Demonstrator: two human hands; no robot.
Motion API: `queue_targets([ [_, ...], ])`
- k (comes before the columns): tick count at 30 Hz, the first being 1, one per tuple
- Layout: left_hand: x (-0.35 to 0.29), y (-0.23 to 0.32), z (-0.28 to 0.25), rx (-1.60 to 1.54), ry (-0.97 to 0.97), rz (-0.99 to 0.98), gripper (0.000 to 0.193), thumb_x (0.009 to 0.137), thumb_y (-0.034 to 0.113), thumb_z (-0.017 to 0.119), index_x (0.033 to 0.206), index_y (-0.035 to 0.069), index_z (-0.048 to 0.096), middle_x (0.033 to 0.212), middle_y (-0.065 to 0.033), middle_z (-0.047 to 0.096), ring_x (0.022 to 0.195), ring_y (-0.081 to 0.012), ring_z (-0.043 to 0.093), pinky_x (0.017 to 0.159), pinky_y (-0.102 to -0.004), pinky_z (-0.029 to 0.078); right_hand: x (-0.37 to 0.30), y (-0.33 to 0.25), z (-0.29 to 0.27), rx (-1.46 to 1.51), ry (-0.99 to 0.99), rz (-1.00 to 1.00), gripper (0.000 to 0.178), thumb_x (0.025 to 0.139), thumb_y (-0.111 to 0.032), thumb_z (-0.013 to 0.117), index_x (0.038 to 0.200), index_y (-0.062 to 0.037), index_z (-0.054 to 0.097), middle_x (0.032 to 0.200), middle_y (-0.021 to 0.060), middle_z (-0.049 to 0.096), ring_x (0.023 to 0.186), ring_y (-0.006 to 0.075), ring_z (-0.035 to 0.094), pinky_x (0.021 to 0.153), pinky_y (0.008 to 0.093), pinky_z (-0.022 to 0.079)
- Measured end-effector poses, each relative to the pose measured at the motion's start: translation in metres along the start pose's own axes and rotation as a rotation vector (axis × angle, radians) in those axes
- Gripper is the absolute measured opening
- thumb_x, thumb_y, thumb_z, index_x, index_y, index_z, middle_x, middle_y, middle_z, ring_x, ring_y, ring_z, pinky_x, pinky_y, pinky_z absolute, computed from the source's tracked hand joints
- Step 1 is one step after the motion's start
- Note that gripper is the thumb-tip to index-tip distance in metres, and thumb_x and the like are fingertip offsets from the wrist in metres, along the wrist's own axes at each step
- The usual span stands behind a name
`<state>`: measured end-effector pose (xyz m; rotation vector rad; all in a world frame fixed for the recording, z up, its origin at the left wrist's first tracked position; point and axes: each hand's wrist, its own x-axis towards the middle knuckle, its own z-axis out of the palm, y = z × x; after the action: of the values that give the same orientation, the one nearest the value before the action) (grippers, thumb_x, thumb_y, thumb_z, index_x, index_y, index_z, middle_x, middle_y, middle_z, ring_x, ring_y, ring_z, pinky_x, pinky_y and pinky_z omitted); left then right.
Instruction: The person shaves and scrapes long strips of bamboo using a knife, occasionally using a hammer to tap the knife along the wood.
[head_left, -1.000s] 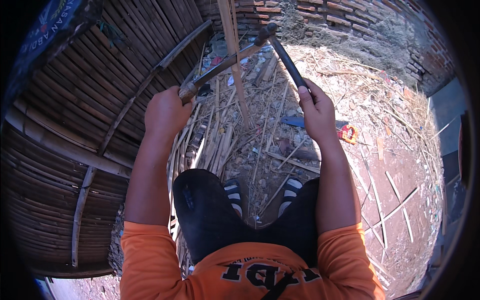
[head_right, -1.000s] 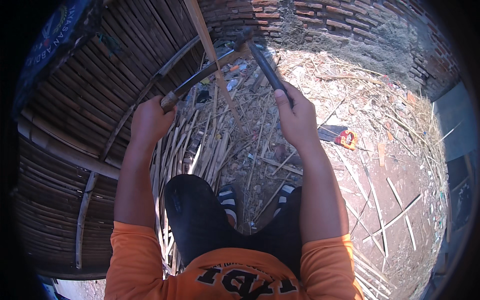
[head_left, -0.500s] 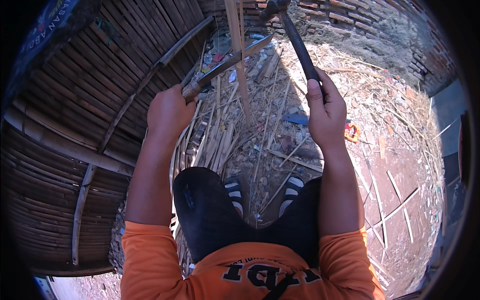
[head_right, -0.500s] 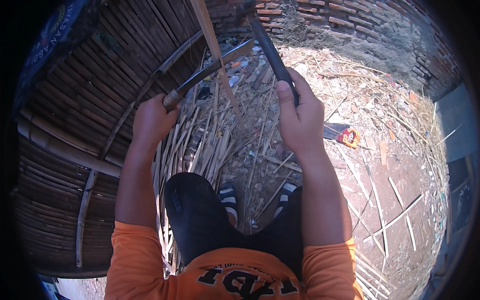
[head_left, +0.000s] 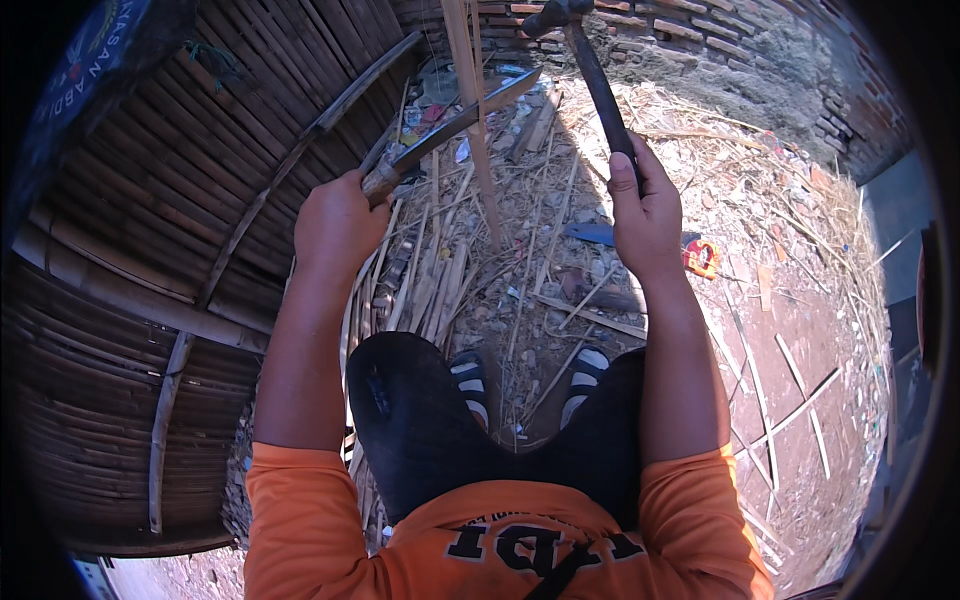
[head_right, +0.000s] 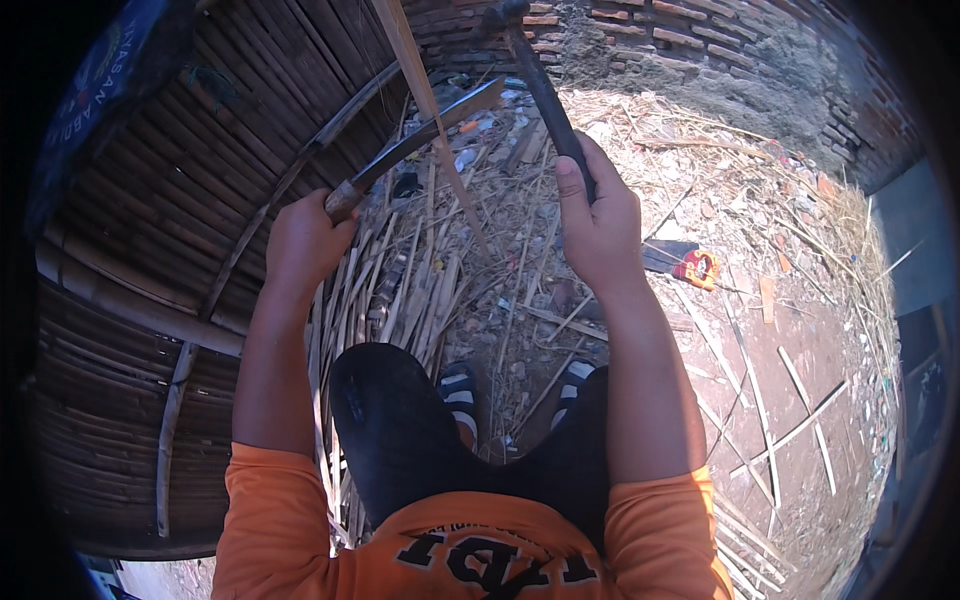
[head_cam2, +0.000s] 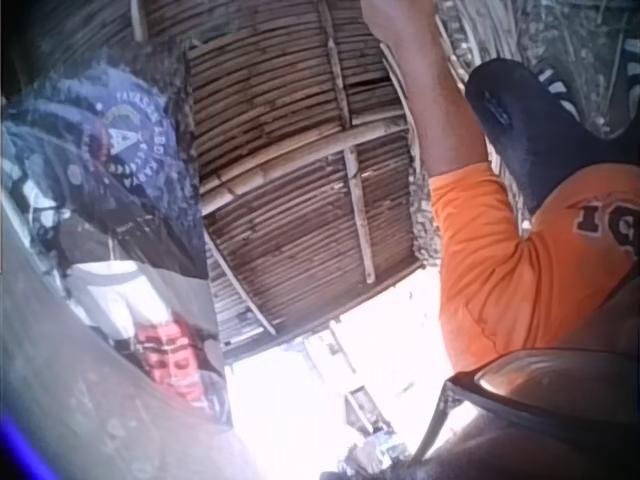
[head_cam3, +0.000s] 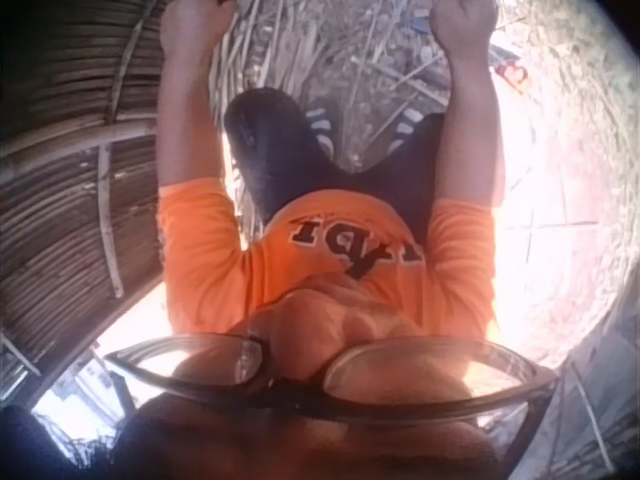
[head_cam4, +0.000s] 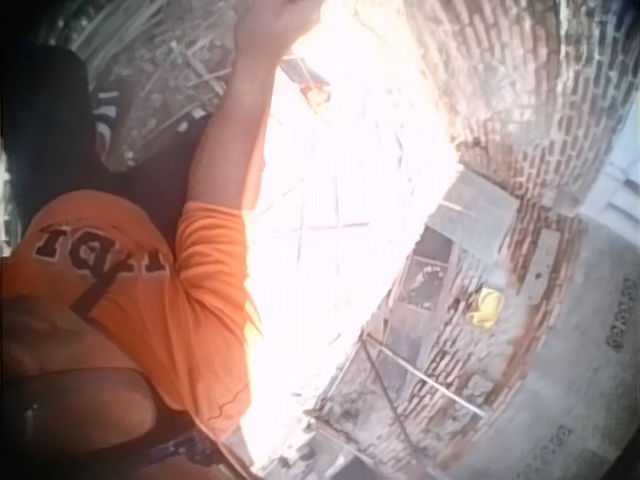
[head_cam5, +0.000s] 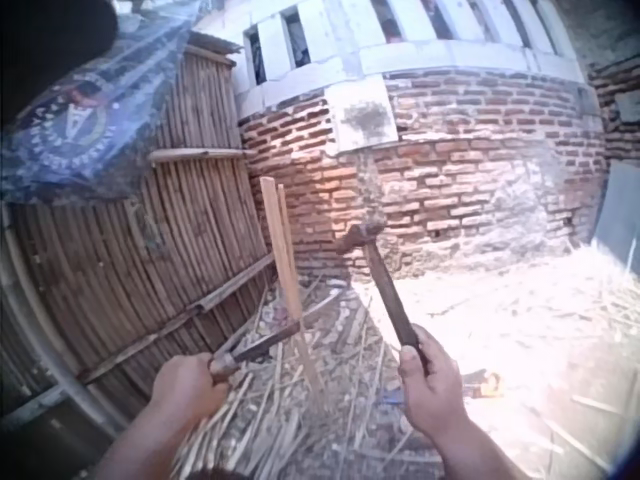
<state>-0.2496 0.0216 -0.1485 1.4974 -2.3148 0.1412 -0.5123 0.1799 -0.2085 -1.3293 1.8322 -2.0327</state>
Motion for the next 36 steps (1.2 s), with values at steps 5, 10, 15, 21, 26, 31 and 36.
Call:
queue_targets([
  [5, 0.004, -0.001, -0.005, 0.04, -0.023, 0.019, 0.033, 0.085, 0.033, 0.075, 0.104, 0.006, 0.074, 0.091, -0.0224, 0.073, 0.09, -0.0422, 0.071, 0.082, -0.0518, 0.057, -0.006, 0.016, 0.009, -0.13, -0.058, 0.012, 0.047, 0.106, -0.037, 0.058, 0.136, -0.0009, 0.061, 0.077, 0.0044, 0.065, 0.071, 0.0108, 0.059, 0.065, 0.0288, 0.047],
  [10, 0.001, -0.007, 0.001, 0.014, -0.029, -0.008, 0.034, 0.085, 0.033, 0.075, 0.106, 0.006, 0.073, 0.092, -0.022, 0.073, 0.09, -0.0424, 0.071, 0.081, -0.0518, 0.057, -0.006, -0.002, 0.007, 0.045, 0.004, -0.072, 0.045, 0.108, -0.034, 0.055, 0.14, -0.0026, 0.059, 0.076, 0.0011, 0.061, 0.07, 0.0069, 0.054, 0.065, 0.0252, 0.044],
  [15, 0.001, 0.0, -0.007, 0.055, -0.053, -0.009, 0.034, 0.084, 0.032, 0.075, 0.106, 0.006, 0.073, 0.091, -0.0221, 0.073, 0.09, -0.0427, 0.071, 0.081, -0.0523, 0.057, -0.001, 0.025, 0.009, -0.151, -0.094, 0.087, 0.05, 0.105, -0.039, 0.058, 0.137, -0.0003, 0.061, 0.085, 0.0062, 0.067, 0.072, 0.0115, 0.058, 0.068, 0.0291, 0.047],
  [21, -0.001, -0.007, 0.007, 0.031, 0.0, 0.022, 0.034, 0.085, 0.033, 0.075, 0.104, 0.005, 0.073, 0.089, -0.0236, 0.072, 0.089, -0.0444, 0.069, 0.08, -0.0542, 0.054, -0.002, 0.003, 0.002, 0.092, 0.017, 0.013, 0.047, 0.107, -0.037, 0.057, 0.138, -0.0023, 0.06, 0.078, -0.0013, 0.059, 0.07, 0.0062, 0.052, 0.064, 0.0248, 0.042],
  [26, 0.002, -0.001, 0.005, 0.03, 0.018, 0.044, 0.033, 0.085, 0.033, 0.075, 0.102, 0.004, 0.073, 0.088, -0.0236, 0.072, 0.088, -0.0443, 0.07, 0.08, -0.0541, 0.055, -0.003, 0.027, 0.007, -0.151, -0.125, 0.061, 0.046, 0.104, -0.034, 0.06, 0.135, 0.0007, 0.062, 0.094, 0.0141, 0.073, 0.087, 0.0229, 0.068, 0.081, 0.0383, 0.052],
  [31, 0.001, -0.002, 0.001, 0.046, -0.033, -0.002, 0.034, 0.084, 0.033, 0.077, 0.101, 0.004, 0.073, 0.088, -0.0225, 0.073, 0.087, -0.0428, 0.071, 0.079, -0.0527, 0.057, -0.008, -0.001, 0.008, 0.063, -0.029, -0.005, 0.046, 0.108, -0.036, 0.056, 0.138, -0.0019, 0.061, 0.077, -0.0006, 0.059, 0.069, 0.0056, 0.051, 0.064, 0.0241, 0.042],
  [36, -0.002, -0.005, 0.003, 0.03, 0.001, 0.024, 0.03, 0.086, 0.033, 0.074, 0.102, 0.007, 0.073, 0.089, -0.0233, 0.072, 0.089, -0.0442, 0.069, 0.078, -0.054, 0.054, -0.002, 0.008, 0.007, -0.089, -0.067, 0.024, 0.047, 0.106, -0.037, 0.058, 0.137, -0.0021, 0.062, 0.076, 0.003, 0.062, 0.067, 0.0087, 0.054, 0.064, 0.0274, 0.044],
])
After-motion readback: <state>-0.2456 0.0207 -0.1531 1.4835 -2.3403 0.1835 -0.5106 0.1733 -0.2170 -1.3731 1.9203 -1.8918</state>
